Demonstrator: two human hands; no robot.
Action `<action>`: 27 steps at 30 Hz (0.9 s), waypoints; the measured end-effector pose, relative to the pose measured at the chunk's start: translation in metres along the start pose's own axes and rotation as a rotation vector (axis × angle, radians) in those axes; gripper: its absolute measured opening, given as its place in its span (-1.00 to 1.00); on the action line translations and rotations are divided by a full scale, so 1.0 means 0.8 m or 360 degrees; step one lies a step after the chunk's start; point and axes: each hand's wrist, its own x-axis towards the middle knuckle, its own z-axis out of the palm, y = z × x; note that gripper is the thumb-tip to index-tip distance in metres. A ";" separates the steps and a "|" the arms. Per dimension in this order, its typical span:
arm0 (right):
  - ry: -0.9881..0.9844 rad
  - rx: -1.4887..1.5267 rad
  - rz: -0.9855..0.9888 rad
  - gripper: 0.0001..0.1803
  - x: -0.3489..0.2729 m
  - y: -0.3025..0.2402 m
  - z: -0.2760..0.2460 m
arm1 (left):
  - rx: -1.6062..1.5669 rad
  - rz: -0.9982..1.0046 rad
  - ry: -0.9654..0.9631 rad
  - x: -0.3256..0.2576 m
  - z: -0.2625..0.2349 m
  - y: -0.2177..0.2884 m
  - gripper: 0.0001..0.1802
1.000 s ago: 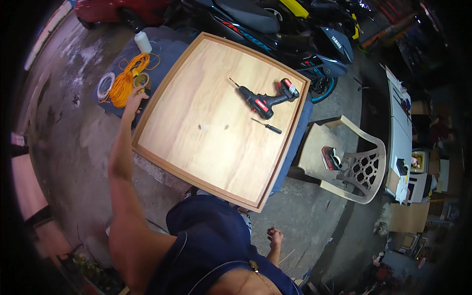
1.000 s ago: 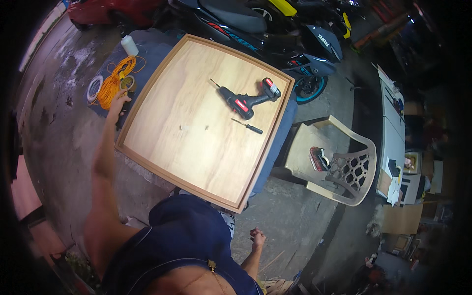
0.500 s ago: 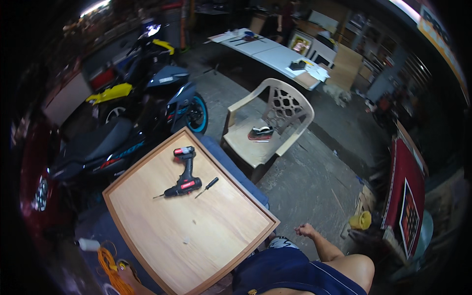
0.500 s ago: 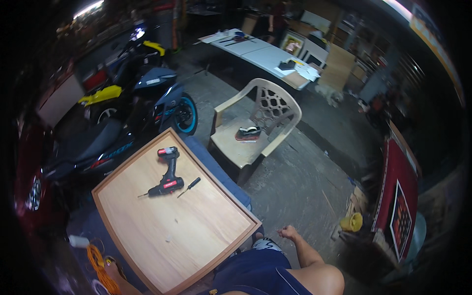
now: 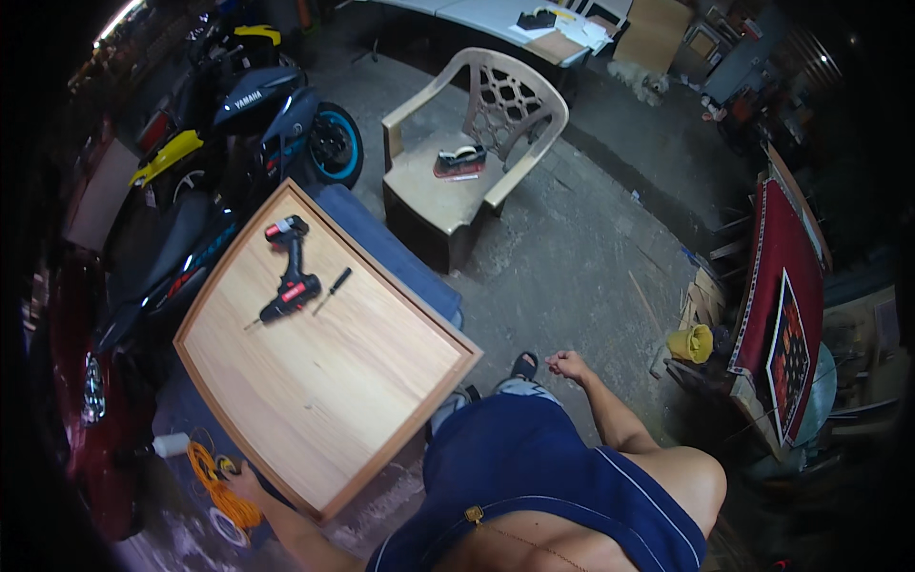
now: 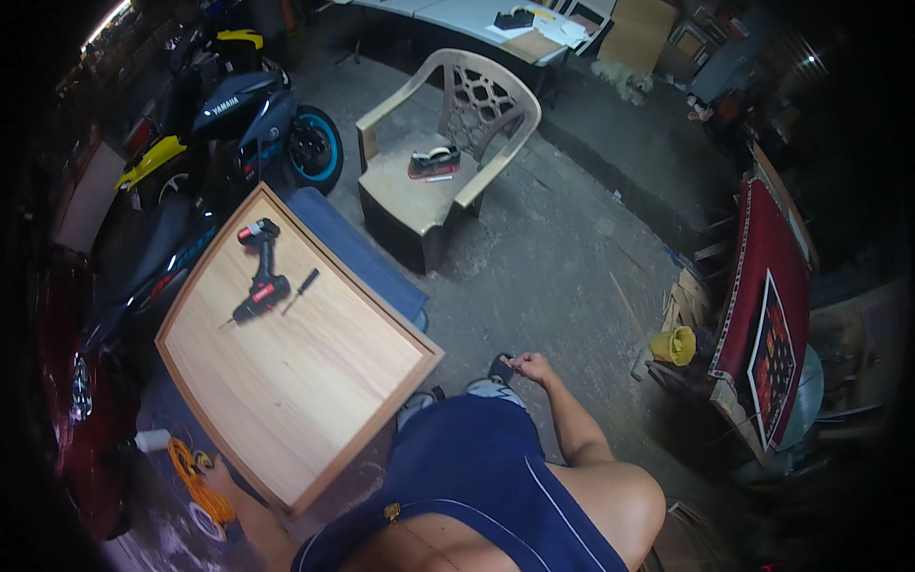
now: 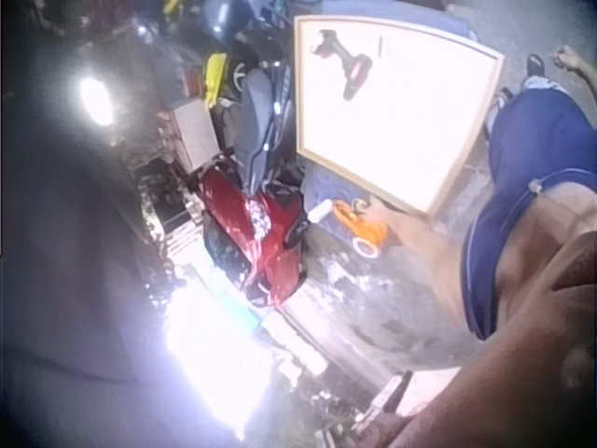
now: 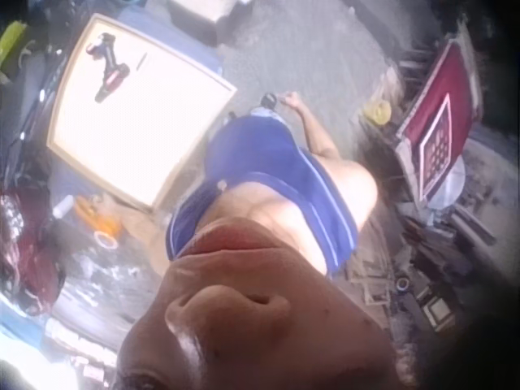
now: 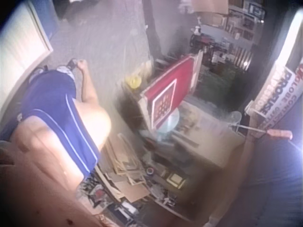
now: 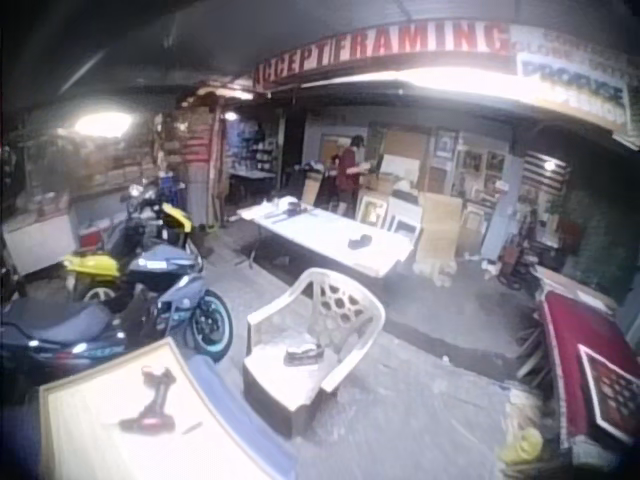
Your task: The person uses a cordless drill to drive screws into a wooden board placed on a workbench. They repeatedly retrieve screws from a toolbox and insert them into pre-drilled holes on the board.
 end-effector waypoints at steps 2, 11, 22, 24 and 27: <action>-0.0012 0.0039 0.0066 -0.73 0.010 0.024 -0.032 | -0.0026 0.0076 0.0356 -0.026 0.007 0.024 -0.13; 0.0281 0.0467 0.0438 -0.76 0.044 0.172 -0.226 | -0.0861 0.0411 0.0125 -0.225 -0.035 0.316 -0.25; 0.0450 0.0724 0.0538 -0.74 0.130 0.223 -0.290 | -0.1236 0.1506 -0.0341 -0.546 -0.127 0.721 -0.39; 0.0314 0.0649 0.0568 -0.72 0.156 0.192 -0.296 | -0.1192 0.1588 -0.0480 -0.583 -0.114 0.780 -0.38; 0.0143 0.0626 0.0599 -0.69 0.196 0.204 -0.314 | -0.1229 0.1571 -0.0954 -0.633 -0.083 0.871 -0.33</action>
